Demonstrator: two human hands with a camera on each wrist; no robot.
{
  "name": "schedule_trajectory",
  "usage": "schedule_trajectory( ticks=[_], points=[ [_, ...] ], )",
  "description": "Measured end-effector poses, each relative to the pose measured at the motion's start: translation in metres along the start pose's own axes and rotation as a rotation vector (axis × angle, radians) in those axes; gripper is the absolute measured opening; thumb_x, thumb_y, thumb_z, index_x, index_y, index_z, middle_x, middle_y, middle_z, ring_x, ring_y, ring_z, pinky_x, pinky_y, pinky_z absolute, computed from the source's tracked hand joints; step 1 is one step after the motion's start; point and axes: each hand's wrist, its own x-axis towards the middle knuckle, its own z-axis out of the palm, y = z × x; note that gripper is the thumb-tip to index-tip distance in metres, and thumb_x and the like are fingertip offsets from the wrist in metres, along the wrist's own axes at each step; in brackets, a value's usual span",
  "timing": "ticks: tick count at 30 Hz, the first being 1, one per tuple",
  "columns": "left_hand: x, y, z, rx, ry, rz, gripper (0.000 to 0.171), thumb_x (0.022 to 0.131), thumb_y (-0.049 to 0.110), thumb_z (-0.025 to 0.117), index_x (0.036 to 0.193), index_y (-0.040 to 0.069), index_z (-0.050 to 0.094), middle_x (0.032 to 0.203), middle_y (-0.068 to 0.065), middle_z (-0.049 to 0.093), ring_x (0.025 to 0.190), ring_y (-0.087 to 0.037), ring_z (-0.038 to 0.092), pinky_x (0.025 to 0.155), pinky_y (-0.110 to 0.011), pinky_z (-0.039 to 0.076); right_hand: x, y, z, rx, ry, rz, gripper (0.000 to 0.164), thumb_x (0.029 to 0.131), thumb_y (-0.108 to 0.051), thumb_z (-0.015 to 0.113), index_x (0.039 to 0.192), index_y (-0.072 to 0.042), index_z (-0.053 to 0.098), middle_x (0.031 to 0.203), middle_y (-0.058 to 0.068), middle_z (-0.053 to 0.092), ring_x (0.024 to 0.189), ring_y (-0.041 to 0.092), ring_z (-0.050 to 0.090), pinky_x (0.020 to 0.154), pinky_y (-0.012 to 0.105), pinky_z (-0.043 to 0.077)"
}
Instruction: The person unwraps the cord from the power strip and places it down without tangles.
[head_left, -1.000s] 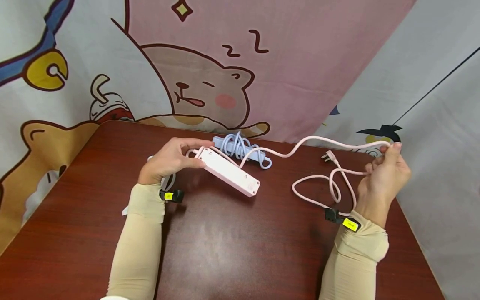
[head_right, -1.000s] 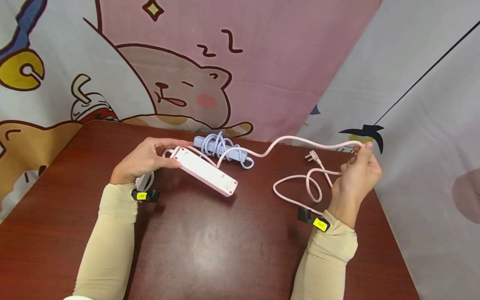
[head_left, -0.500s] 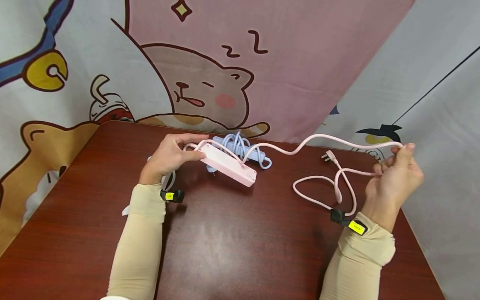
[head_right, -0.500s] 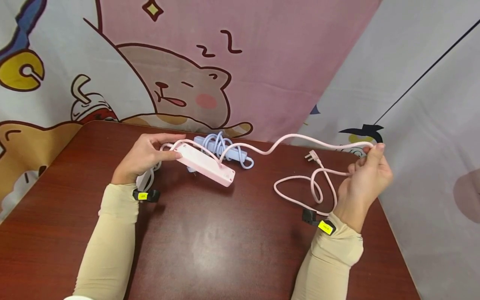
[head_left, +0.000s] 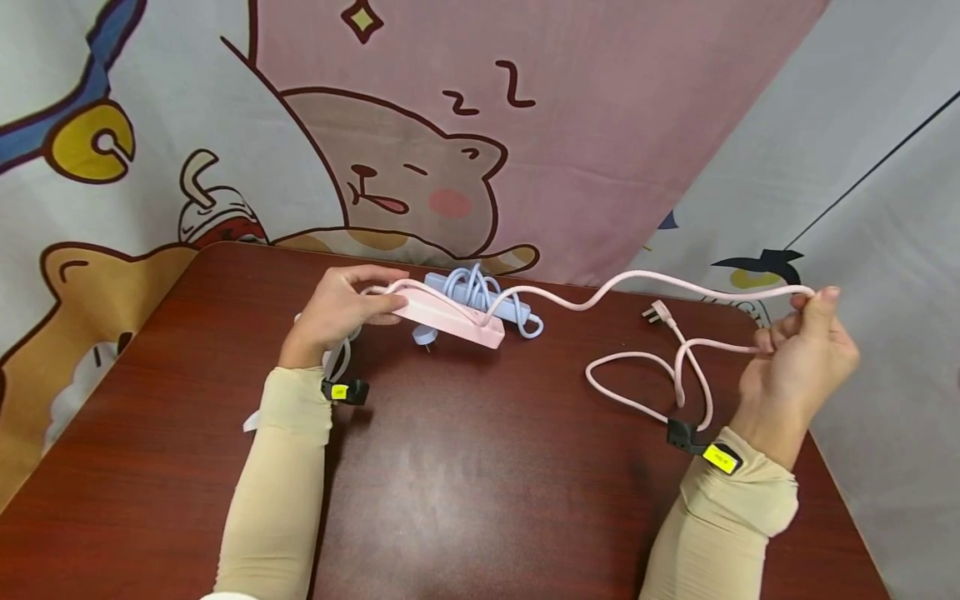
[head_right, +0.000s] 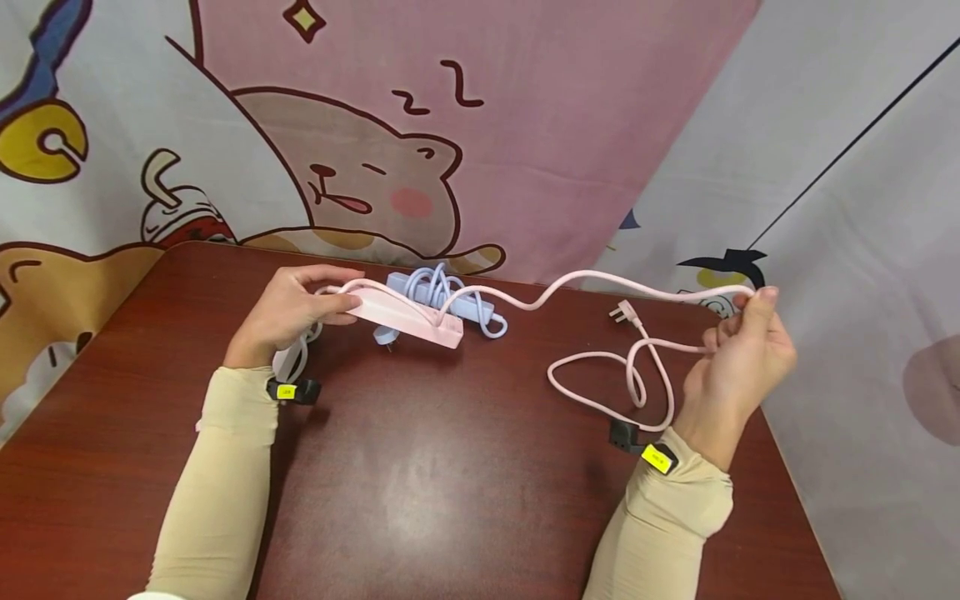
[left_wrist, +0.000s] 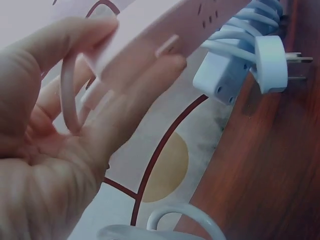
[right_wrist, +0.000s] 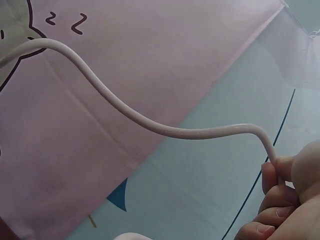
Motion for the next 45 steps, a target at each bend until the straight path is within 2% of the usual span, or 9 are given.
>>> schedule_trajectory(
  ticks=[3, 10, 16, 23, 28, 36, 41, 43, 45],
  points=[
    [0.001, -0.001, 0.002, -0.055, -0.012, -0.033, 0.045, 0.087, 0.002, 0.078, 0.130, -0.003, 0.065, 0.121, -0.024, 0.066, 0.082, -0.014, 0.075, 0.075, -0.032, 0.063, 0.000, 0.001, 0.000, -0.011, -0.017, -0.009, 0.037, 0.098, -0.018, 0.067, 0.082, 0.014, 0.064, 0.050, 0.004, 0.032, 0.047, 0.012, 0.016, 0.043, 0.023, 0.016],
    [0.003, -0.004, 0.003, 0.048, 0.043, -0.029, 0.046, 0.084, 0.014, 0.084, 0.126, 0.002, 0.070, 0.114, -0.015, 0.071, 0.081, -0.005, 0.071, 0.075, -0.021, 0.060, 0.000, 0.000, 0.000, -0.001, -0.025, -0.009, 0.035, 0.098, -0.018, 0.067, 0.083, 0.014, 0.064, 0.051, 0.004, 0.032, 0.047, 0.012, 0.016, 0.043, 0.023, 0.016],
    [0.007, -0.006, 0.006, -0.294, 0.014, -0.059, 0.052, 0.087, 0.002, 0.078, 0.134, -0.011, 0.059, 0.112, -0.009, 0.071, 0.089, -0.012, 0.075, 0.084, -0.032, 0.061, -0.002, -0.007, -0.001, 0.056, -0.062, 0.034, 0.033, 0.098, -0.015, 0.067, 0.085, 0.015, 0.062, 0.056, 0.005, 0.030, 0.049, 0.014, 0.016, 0.046, 0.024, 0.013],
    [0.010, -0.008, 0.005, -0.354, 0.051, -0.088, 0.056, 0.099, 0.035, 0.064, 0.133, -0.010, 0.059, 0.115, -0.007, 0.068, 0.095, -0.013, 0.072, 0.084, -0.032, 0.061, 0.000, -0.017, -0.008, 0.271, -0.245, 0.176, 0.037, 0.104, -0.005, 0.051, 0.071, 0.011, 0.047, 0.057, 0.005, 0.022, 0.052, 0.013, 0.014, 0.055, 0.024, 0.006],
    [0.010, -0.008, 0.007, -0.406, 0.091, -0.079, 0.039, 0.096, 0.015, 0.070, 0.126, -0.009, 0.065, 0.110, -0.008, 0.071, 0.092, -0.016, 0.073, 0.084, -0.035, 0.061, 0.003, -0.024, -0.014, 0.263, -0.239, 0.172, 0.041, 0.101, -0.002, 0.048, 0.062, 0.011, 0.042, 0.053, 0.004, 0.020, 0.049, 0.014, 0.013, 0.053, 0.025, 0.006],
    [0.007, -0.005, 0.007, -0.427, 0.096, -0.093, 0.033, 0.088, -0.001, 0.076, 0.120, -0.008, 0.070, 0.104, -0.010, 0.076, 0.086, -0.018, 0.077, 0.077, -0.032, 0.062, 0.002, -0.031, -0.022, 0.189, -0.280, 0.116, 0.047, 0.102, -0.001, 0.044, 0.056, 0.007, 0.035, 0.053, 0.005, 0.021, 0.045, 0.014, 0.015, 0.050, 0.024, 0.004],
    [0.007, -0.005, 0.007, -0.310, 0.125, -0.124, 0.037, 0.086, 0.004, 0.079, 0.121, -0.003, 0.069, 0.095, -0.005, 0.076, 0.070, -0.008, 0.071, 0.058, -0.017, 0.056, 0.005, -0.032, -0.026, 0.200, -0.285, 0.160, 0.044, 0.102, 0.001, 0.044, 0.059, 0.013, 0.043, 0.049, 0.007, 0.024, 0.046, 0.015, 0.014, 0.051, 0.025, 0.005],
    [0.006, -0.005, 0.007, -0.235, 0.140, -0.130, 0.037, 0.086, 0.007, 0.080, 0.121, 0.001, 0.070, 0.093, -0.003, 0.075, 0.060, -0.005, 0.064, 0.050, -0.016, 0.047, 0.005, -0.031, -0.027, 0.140, -0.282, 0.166, 0.043, 0.102, 0.001, 0.045, 0.061, 0.014, 0.047, 0.047, 0.008, 0.028, 0.046, 0.015, 0.014, 0.051, 0.026, 0.006],
    [0.005, -0.005, 0.006, -0.199, 0.141, -0.119, 0.040, 0.085, 0.009, 0.082, 0.122, 0.002, 0.069, 0.097, -0.005, 0.074, 0.060, -0.005, 0.062, 0.052, -0.016, 0.048, 0.004, -0.029, -0.027, 0.044, -0.283, 0.163, 0.043, 0.102, 0.001, 0.047, 0.062, 0.014, 0.052, 0.046, 0.009, 0.034, 0.048, 0.017, 0.014, 0.050, 0.028, 0.009]
  ],
)
